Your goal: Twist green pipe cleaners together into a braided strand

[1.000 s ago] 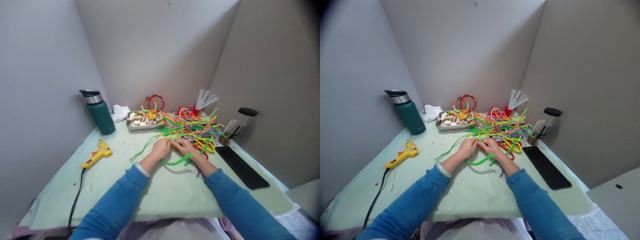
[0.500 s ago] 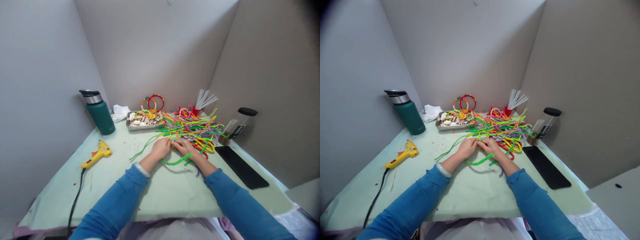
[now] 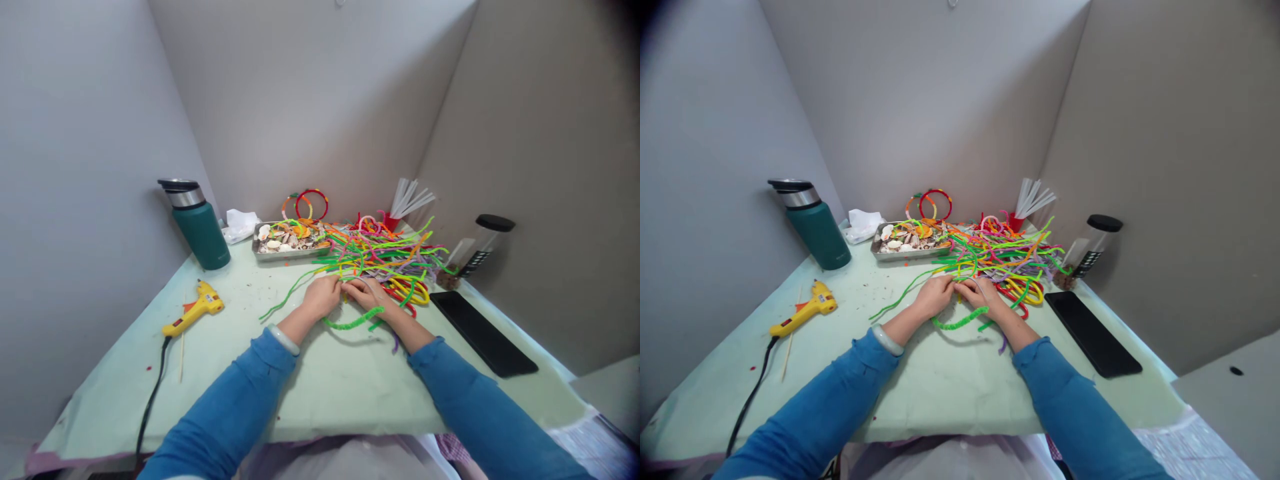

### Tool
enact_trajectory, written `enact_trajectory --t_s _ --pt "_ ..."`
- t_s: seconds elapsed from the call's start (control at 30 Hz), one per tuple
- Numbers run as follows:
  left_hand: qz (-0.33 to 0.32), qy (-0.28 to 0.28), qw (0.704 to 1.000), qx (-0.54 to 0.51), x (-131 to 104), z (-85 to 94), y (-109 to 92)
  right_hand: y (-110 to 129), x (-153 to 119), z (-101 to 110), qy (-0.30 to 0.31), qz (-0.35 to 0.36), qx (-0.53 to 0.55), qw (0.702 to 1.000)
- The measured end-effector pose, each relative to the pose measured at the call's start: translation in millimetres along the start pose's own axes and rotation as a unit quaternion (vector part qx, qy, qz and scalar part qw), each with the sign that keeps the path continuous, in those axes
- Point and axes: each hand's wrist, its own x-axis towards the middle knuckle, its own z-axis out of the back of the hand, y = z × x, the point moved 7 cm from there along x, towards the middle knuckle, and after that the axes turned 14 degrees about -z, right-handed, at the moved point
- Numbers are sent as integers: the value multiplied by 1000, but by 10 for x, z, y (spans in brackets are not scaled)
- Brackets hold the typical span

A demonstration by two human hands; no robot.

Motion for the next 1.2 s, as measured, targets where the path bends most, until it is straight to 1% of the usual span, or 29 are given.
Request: enact_trajectory --t_s 0.97,1.2 --pt "11 24 1000 2 -8 -2 -8 -15 13 -30 5 20 2 1000" --pt "1 15 1000 -4 -10 -3 -1 8 5 -10 0 9 0 1000"
